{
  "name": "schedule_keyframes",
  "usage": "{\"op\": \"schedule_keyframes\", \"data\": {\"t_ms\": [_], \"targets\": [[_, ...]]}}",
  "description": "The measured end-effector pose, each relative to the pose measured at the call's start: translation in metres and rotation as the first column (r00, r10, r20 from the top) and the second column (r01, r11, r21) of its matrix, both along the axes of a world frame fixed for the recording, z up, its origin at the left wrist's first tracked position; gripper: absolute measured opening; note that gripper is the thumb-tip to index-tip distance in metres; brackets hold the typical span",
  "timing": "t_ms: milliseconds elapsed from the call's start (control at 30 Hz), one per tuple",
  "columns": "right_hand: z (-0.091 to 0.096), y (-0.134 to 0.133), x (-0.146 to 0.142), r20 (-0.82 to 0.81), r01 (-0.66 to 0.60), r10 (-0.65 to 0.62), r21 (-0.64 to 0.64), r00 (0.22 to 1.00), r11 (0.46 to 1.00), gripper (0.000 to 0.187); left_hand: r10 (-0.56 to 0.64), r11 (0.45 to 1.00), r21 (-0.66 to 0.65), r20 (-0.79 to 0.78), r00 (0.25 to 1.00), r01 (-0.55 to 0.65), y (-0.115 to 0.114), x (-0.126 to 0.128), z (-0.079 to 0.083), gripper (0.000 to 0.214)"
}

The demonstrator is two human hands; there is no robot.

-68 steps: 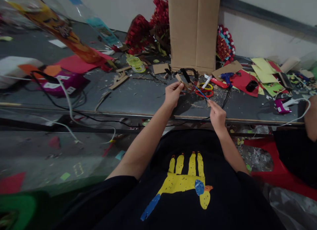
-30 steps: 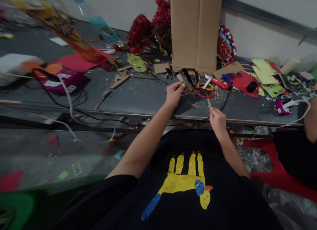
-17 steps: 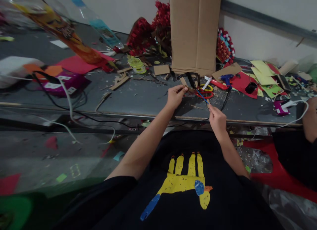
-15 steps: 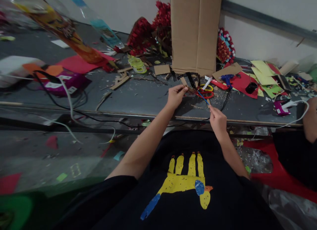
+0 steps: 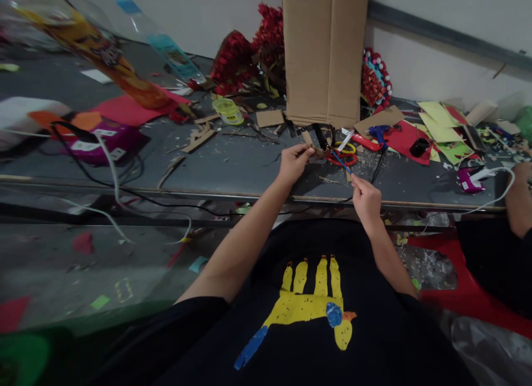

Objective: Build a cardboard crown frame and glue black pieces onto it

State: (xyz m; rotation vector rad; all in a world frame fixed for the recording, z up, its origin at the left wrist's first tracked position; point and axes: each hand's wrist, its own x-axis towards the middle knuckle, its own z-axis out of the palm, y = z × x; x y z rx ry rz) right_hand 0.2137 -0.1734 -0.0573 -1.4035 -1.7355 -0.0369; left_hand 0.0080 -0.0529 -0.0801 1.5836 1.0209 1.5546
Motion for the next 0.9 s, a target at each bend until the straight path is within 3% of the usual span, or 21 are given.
{"op": "schedule_keyframes", "data": {"t_ms": [133, 400, 700, 900], "targets": [[-0.006, -0.006, 0.003, -0.009, 0.007, -0.008, -0.051, 1.000, 0.999, 0.032, 0.004, 1.000, -0.007, 0.000, 1.000, -0.004, 0.001, 0.000, -0.001, 0.029], [0.007, -0.005, 0.001, -0.169, -0.021, 0.017, -0.025, 0.985, 0.999, 0.032, -0.003, 1.000, 0.008, -0.023, 1.000, 0.003, 0.002, 0.000, -0.003, 0.030], [-0.016, -0.003, 0.005, -0.130, 0.014, -0.026, -0.095, 0.991, 0.995, 0.033, 0.011, 1.000, 0.018, -0.020, 1.000, -0.011, 0.004, 0.000, -0.004, 0.030], [-0.011, -0.008, 0.006, -0.252, 0.006, -0.031, -0.100, 0.967, 0.995, 0.029, 0.010, 1.000, 0.000, -0.004, 1.000, -0.010, 0.006, 0.000, -0.006, 0.030]]}}
